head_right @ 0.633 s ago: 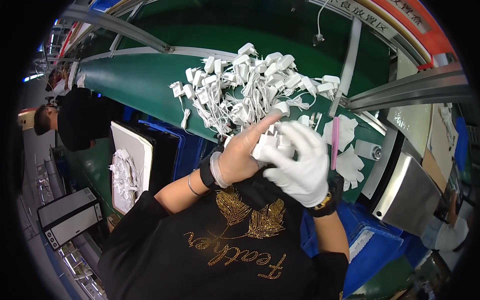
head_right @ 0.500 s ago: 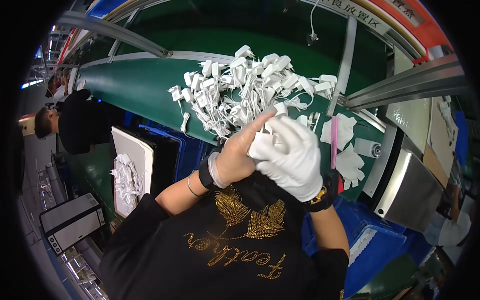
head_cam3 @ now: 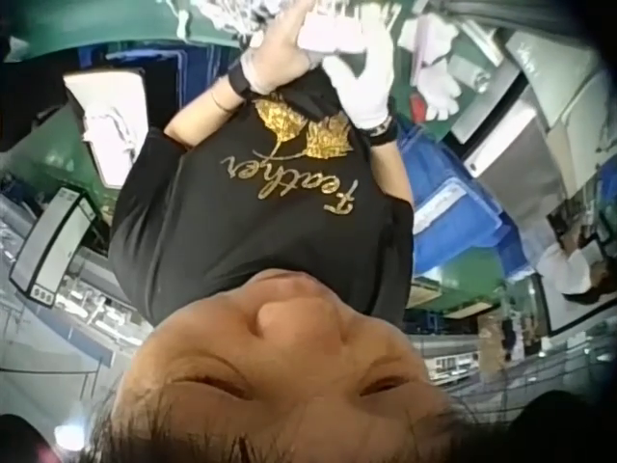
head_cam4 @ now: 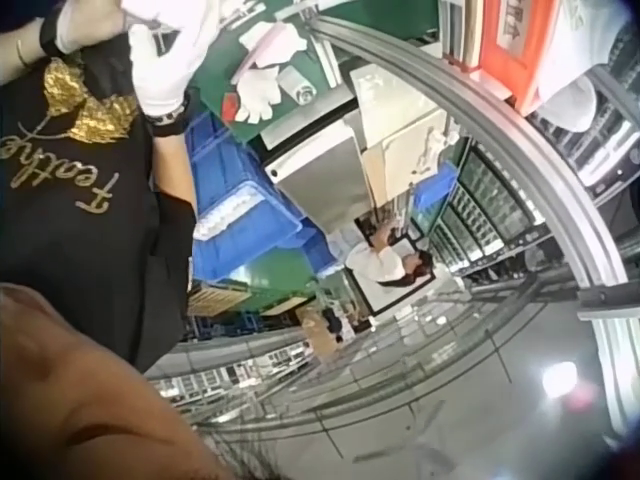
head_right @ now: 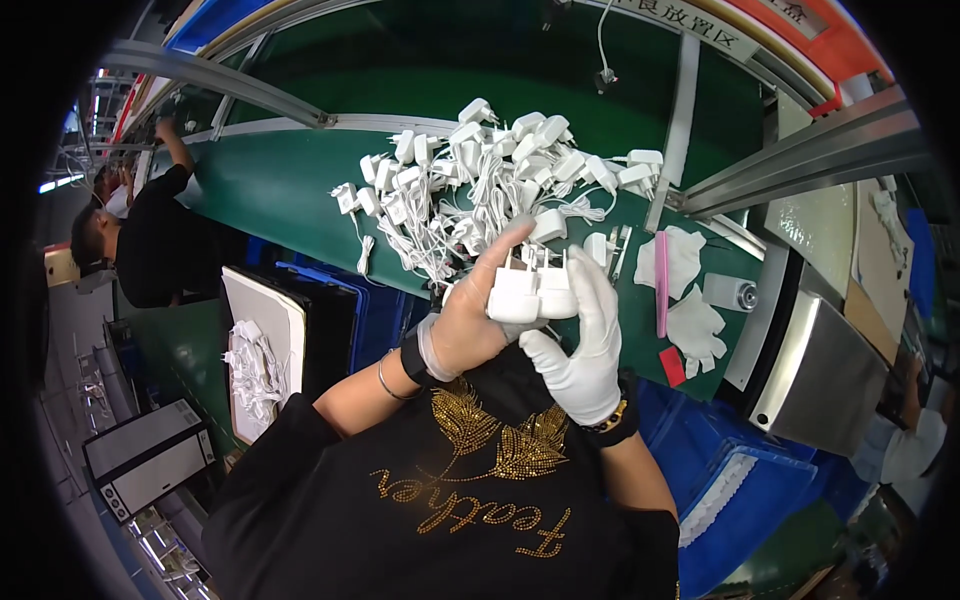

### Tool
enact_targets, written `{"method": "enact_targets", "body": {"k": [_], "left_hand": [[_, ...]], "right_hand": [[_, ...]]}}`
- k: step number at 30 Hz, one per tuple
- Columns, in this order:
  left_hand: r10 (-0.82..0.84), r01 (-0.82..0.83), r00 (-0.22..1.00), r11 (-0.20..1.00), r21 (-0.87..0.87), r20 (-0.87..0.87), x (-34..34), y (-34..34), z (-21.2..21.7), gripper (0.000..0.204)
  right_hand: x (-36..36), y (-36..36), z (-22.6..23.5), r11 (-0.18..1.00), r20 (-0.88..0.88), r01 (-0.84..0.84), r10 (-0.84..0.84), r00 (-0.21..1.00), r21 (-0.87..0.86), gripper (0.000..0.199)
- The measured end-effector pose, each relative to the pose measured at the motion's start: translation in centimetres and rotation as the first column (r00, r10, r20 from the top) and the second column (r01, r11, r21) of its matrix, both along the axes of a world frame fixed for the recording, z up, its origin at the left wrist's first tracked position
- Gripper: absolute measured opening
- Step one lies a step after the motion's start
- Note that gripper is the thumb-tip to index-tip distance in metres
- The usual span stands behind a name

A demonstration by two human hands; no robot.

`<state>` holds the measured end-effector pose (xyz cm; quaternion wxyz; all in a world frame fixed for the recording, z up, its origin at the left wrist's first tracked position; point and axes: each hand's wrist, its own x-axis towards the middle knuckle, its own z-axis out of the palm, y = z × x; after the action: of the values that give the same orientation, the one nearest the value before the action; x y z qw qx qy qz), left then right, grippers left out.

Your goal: The person picks up power adapters from a pile, wipes their surfaces with a cloth, and places them back onto the table.

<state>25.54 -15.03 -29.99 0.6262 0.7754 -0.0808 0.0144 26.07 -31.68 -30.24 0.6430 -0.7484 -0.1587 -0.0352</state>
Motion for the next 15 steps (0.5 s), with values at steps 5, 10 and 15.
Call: {"method": "enact_targets", "body": {"k": [5, 10, 15], "left_hand": [[0.02, -0.04, 0.994, 0.98, 0.194, 0.106, 0.2, 0.0, 0.2, 0.088], [-0.017, -0.03, 0.992, 0.927, 0.373, 0.123, 0.2, 0.2, 0.6, 0.087], [-0.007, -0.06, 0.984, 0.929, 0.364, 0.179, 0.3, -0.1, 1.0, 0.085]], "right_hand": [[1.6, -0.5, 0.7, 0.96, 0.385, 0.003, 0.109, 0.916, -0.28, 0.055], [2.2, -1.9, 1.6, 0.85, 0.409, -0.1, 0.348, 0.844, -0.517, 0.042], [2.7, -0.6, 1.7, 0.843, 0.388, -0.161, 0.395, 0.833, -0.513, 0.035]]}}
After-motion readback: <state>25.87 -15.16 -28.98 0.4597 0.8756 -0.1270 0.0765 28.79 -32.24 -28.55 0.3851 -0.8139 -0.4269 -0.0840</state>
